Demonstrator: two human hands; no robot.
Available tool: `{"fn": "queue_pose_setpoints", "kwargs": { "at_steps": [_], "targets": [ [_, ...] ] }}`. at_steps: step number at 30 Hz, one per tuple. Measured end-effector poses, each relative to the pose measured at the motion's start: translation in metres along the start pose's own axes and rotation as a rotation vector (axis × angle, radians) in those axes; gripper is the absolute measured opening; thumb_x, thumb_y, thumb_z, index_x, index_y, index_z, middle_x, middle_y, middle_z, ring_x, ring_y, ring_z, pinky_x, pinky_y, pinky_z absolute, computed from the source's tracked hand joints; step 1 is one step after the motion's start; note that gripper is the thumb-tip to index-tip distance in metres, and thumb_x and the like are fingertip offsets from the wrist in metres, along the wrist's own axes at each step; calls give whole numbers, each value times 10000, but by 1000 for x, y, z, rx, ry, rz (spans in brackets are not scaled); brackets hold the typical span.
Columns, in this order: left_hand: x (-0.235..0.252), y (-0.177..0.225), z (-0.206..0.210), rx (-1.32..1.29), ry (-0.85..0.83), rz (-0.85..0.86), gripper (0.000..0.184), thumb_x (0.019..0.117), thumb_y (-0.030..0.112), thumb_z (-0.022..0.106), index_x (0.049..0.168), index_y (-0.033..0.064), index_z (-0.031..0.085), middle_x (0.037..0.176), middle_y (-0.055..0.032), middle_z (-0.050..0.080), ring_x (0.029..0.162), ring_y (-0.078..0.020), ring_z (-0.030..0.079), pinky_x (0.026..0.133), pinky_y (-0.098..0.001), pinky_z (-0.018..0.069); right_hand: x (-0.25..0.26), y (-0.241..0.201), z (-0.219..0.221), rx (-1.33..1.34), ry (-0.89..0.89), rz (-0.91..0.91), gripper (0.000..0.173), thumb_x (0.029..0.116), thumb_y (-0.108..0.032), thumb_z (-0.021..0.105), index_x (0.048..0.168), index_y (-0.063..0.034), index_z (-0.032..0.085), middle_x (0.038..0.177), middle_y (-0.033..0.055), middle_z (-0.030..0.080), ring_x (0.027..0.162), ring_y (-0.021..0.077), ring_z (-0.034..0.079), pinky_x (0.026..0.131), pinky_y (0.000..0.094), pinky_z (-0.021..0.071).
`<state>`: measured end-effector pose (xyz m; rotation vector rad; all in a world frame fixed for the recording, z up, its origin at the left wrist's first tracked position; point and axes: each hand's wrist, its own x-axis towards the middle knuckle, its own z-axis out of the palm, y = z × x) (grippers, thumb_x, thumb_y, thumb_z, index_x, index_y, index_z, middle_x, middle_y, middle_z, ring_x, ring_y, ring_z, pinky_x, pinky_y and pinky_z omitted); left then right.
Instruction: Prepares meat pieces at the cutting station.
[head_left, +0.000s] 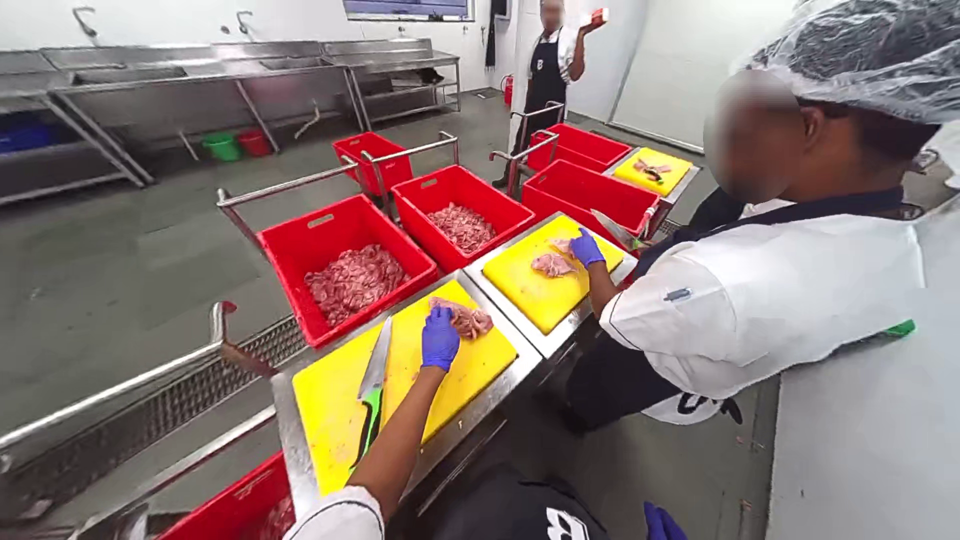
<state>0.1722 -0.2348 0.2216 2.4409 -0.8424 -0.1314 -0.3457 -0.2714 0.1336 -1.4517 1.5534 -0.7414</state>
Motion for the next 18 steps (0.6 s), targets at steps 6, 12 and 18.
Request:
{"fn": "queue_pose_setpoints", "kwargs": {
  "at_steps": [6,12,18],
  "targets": [
    [-13,1,3,153,-205,-11,378,983,286,589,1305,107,677,1445,-159,575,1351,-395,515,1046,-631,448,0,-20,-8,15,38,-131,368,976,-166,564,628,-71,490,556,-52,420,530,34,439,560,255,399],
    [-13,15,-25,187,-295,73,364,1023,284,526,1293,108,695,1408,-168,608,1349,-390,529,1068,-650,425,-6,-24,-15,139,146,-247,361,961,-140,546,608,-102,478,536,-99,418,503,-35,435,526,176,394],
    [-69,49,-49,-244,-111,452,296,990,140,559,1198,14,727,1273,-178,694,1269,-314,620,1132,-467,456,-29,-38,-34,34,114,-411,368,961,-264,541,716,-7,639,621,6,594,584,44,569,595,268,498]
  ]
}}
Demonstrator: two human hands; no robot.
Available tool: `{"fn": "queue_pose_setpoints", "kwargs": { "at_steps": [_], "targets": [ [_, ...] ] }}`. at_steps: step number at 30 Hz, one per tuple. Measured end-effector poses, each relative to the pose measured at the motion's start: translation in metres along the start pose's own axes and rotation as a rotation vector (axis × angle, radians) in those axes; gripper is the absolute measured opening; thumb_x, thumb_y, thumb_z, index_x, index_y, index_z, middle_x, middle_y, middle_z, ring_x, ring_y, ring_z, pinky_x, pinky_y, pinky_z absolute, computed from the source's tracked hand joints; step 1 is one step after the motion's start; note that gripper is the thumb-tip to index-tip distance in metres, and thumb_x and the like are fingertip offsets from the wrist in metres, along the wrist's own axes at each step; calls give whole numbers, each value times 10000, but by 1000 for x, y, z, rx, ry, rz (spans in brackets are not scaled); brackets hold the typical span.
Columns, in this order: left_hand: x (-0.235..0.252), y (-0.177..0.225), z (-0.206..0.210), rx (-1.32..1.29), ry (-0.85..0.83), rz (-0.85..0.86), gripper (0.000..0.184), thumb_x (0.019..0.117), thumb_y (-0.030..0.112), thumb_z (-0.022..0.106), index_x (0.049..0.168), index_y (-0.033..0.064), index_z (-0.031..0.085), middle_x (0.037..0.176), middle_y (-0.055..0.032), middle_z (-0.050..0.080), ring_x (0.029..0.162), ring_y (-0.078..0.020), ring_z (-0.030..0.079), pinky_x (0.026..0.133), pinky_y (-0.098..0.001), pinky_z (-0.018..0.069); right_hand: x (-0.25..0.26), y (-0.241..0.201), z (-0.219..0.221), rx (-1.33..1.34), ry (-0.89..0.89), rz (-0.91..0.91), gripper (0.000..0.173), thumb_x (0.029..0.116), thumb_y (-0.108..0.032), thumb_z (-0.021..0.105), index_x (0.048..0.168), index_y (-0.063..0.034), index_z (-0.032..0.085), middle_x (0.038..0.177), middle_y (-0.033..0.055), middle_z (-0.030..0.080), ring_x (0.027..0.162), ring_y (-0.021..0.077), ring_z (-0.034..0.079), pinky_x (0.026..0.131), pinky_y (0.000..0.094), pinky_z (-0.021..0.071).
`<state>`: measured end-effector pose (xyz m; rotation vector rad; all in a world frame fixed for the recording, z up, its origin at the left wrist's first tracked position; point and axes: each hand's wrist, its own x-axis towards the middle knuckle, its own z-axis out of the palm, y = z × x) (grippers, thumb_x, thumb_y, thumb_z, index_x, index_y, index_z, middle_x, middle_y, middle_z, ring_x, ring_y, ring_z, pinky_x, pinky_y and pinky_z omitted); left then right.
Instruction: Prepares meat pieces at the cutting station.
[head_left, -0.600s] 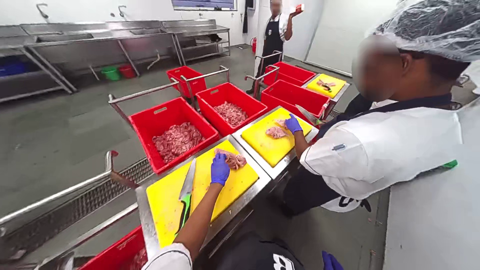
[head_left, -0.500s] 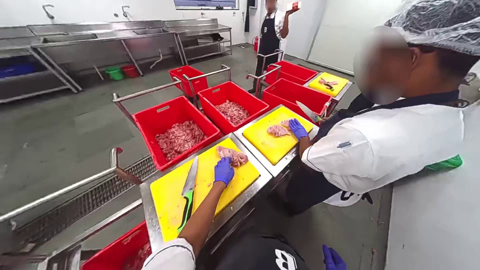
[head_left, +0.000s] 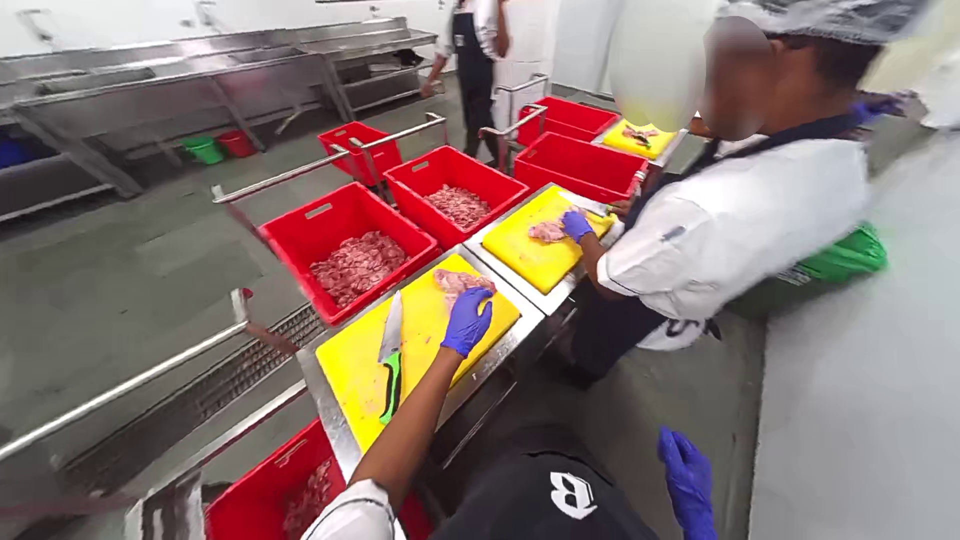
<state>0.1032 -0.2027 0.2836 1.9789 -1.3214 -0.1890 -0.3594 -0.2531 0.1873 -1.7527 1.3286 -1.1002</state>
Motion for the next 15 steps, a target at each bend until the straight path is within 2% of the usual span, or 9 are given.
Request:
{"fn": "queue_pose_setpoints", "kwargs": {
  "at_steps": [1,3,5,6,9,12,15],
  "targets": [
    [-7,11,3,-57,-2,60,289,990,125,561,1192,3,727,1253,-183,702,1234,-311,642,1106,-463,481,0,-5,-7,-31,-16,-40,390,966,-292,539,797,19,704,699,55,675,650,94,642,660,321,552],
    [-24,26,10,-138,-7,143,293,985,126,548,1181,3,728,1198,-181,716,1102,-289,694,990,-450,553,4,-12,-17,-86,-38,-137,413,990,-318,528,970,20,765,881,113,761,804,177,733,799,402,605],
    [-49,39,17,-208,-70,156,314,990,144,529,1193,4,724,1191,-184,713,1027,-266,710,925,-424,581,8,-16,-27,-106,-30,-233,392,1003,-275,510,1080,14,763,1012,137,775,923,212,756,893,416,602],
    [-64,44,23,-241,-117,152,318,994,154,532,1203,6,720,1197,-185,709,1014,-257,712,916,-414,586,9,-18,-33,-97,-20,-274,376,1003,-252,512,1097,14,760,1043,142,772,958,215,754,922,404,595],
    [-109,50,44,-260,-227,133,321,985,170,560,1217,12,717,1206,-168,710,1042,-249,709,946,-421,581,3,-19,-53,-53,31,-338,297,972,-205,568,1051,-12,779,1029,111,775,987,162,740,950,325,573],
    [-152,56,71,-275,-291,16,325,985,192,567,1212,18,720,1201,-153,720,1112,-254,692,1014,-451,543,-19,-8,-82,-10,71,-339,229,936,-184,637,1012,-38,796,1005,77,775,984,106,722,942,257,559],
    [-187,87,106,-380,-323,-69,322,975,215,575,1180,18,727,1164,-130,731,1070,-206,698,975,-415,557,-47,16,-123,49,107,-303,176,898,-175,689,965,-49,791,993,39,771,982,58,712,944,219,556]
  ]
}}
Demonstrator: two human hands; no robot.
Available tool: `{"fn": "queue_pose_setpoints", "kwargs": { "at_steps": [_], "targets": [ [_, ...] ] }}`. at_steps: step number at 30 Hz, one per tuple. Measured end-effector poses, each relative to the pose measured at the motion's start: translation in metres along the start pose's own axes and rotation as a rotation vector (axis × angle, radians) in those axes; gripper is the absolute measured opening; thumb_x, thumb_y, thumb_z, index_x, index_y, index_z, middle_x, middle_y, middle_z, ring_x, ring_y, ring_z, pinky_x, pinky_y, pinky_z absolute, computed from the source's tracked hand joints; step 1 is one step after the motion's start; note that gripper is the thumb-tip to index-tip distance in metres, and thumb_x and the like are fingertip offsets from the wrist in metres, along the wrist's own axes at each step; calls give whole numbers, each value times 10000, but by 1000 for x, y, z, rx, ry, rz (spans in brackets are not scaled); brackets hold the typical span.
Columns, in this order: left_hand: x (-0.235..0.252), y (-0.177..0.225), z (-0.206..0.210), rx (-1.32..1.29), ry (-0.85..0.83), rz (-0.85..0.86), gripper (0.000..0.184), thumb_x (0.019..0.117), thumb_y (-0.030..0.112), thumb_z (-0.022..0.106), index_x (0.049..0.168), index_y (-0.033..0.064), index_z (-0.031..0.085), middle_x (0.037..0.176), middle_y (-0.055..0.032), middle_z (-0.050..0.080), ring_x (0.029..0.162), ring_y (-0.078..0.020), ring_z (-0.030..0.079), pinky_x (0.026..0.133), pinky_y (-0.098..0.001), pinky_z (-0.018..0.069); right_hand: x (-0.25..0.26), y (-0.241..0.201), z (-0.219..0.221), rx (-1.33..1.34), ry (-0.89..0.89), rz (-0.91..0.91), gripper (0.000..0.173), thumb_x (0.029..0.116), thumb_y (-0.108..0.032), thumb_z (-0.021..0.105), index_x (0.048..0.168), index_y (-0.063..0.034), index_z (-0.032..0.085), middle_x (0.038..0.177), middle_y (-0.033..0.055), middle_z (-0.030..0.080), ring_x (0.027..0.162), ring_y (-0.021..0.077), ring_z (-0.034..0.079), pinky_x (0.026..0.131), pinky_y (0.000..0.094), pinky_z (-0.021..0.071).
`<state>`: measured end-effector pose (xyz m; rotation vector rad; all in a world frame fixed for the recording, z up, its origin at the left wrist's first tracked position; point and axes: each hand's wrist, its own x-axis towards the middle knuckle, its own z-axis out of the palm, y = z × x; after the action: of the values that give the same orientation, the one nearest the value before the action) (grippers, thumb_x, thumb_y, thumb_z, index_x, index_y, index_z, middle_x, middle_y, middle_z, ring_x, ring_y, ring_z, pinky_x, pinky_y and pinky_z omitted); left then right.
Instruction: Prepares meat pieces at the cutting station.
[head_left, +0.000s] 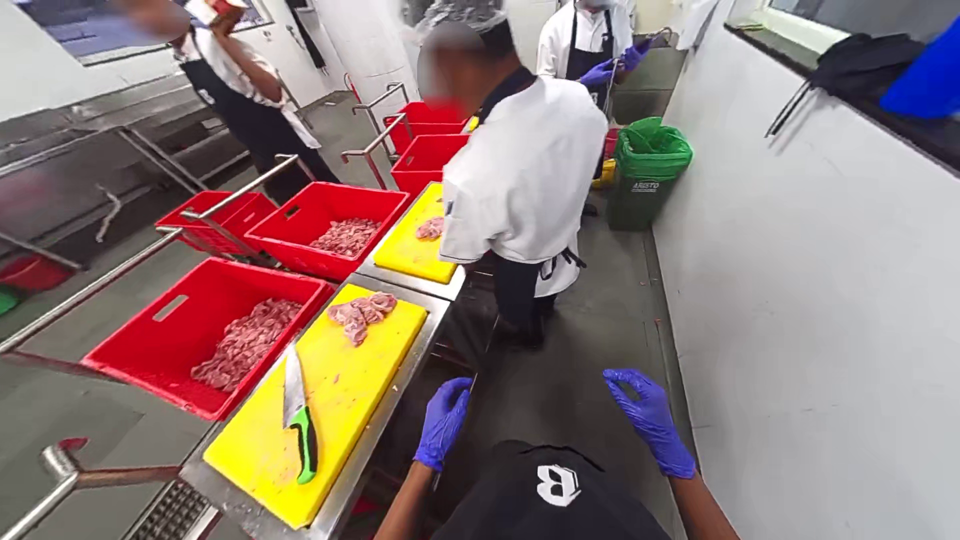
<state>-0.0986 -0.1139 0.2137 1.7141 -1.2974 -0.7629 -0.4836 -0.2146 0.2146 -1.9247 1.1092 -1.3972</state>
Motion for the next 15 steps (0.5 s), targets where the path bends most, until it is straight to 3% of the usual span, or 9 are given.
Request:
{"fn": "queue_pose_setpoints", "kwargs": {
  "at_steps": [5,8,12,14,15],
  "targets": [
    [7,66,102,-54,-82,77,332,974,226,584,1200,25,720,1206,-113,723,1106,-180,689,994,-382,555,-50,33,-85,94,80,159,152,810,-213,791,812,-83,712,856,-31,724,845,9,677,838,194,557],
    [35,87,163,76,-173,48,336,996,208,570,1246,28,705,1274,-156,691,1188,-251,660,1056,-444,518,-75,51,-137,99,61,272,237,865,-259,736,725,-81,664,740,-47,657,722,-10,612,714,176,519],
    [42,33,217,344,-448,-248,371,1058,262,547,1332,40,663,1354,-200,651,1313,-328,595,1151,-524,433,-108,109,-184,34,-28,618,377,972,-311,568,684,-74,619,602,-59,546,578,7,529,595,232,464],
    [0,-20,224,360,-512,-515,396,1073,304,533,1336,38,662,1356,-213,650,1315,-349,592,1149,-551,423,-137,152,-204,-47,-95,828,421,1037,-315,528,764,-23,662,623,15,562,595,105,541,627,338,476],
    [-31,-45,222,362,-532,-662,407,1074,325,527,1333,43,663,1340,-218,656,1292,-356,605,1125,-561,440,-155,172,-214,-78,-117,932,449,1063,-326,510,862,30,694,677,82,590,644,174,558,672,406,486]
  ]
}}
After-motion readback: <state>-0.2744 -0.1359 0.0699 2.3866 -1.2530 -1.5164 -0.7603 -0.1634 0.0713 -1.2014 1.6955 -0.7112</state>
